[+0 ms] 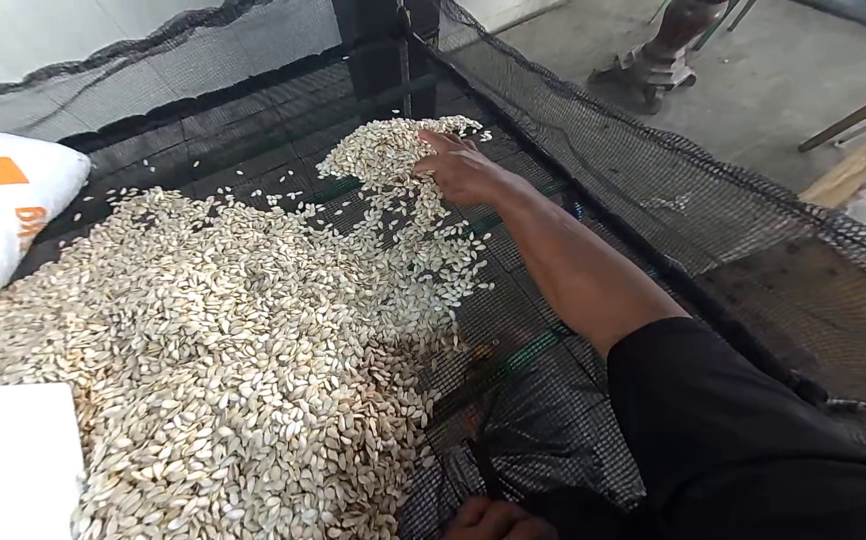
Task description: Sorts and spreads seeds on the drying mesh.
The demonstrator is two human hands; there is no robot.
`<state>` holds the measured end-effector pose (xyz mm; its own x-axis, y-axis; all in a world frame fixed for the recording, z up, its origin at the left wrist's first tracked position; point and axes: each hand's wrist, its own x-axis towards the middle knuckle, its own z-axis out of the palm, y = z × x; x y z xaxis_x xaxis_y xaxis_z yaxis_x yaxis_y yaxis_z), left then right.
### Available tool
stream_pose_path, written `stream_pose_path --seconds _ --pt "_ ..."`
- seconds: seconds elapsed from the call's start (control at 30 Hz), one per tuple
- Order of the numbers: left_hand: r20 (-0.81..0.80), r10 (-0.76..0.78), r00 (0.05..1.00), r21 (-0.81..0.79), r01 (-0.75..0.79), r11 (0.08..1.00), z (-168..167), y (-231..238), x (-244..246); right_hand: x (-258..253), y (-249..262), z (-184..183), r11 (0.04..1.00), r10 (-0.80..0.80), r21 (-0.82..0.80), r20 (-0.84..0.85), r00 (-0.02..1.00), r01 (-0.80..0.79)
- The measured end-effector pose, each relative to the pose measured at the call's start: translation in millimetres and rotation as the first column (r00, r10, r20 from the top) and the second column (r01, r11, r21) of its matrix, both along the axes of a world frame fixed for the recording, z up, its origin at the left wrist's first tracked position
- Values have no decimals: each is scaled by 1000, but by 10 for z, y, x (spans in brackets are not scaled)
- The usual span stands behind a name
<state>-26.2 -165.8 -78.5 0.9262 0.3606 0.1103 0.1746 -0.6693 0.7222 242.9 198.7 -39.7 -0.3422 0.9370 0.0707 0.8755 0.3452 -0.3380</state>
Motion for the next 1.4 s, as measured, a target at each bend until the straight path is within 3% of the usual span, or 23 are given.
stream_pose_path --seconds 0.8,1.2,1.4 --pt "5 10 1000 -2 -10 1000 28 -1 4 -63 16 -54 998 52 24 -81 995 -51" --pt "13 12 1000 -24 -11 1000 0 -11 -2 -186 -48 -14 989 146 -1 -14 989 -146" --pt "5 4 1000 -12 -4 1000 1 -6 -2 -191 1 -13 994 88 65 -31 996 -86"
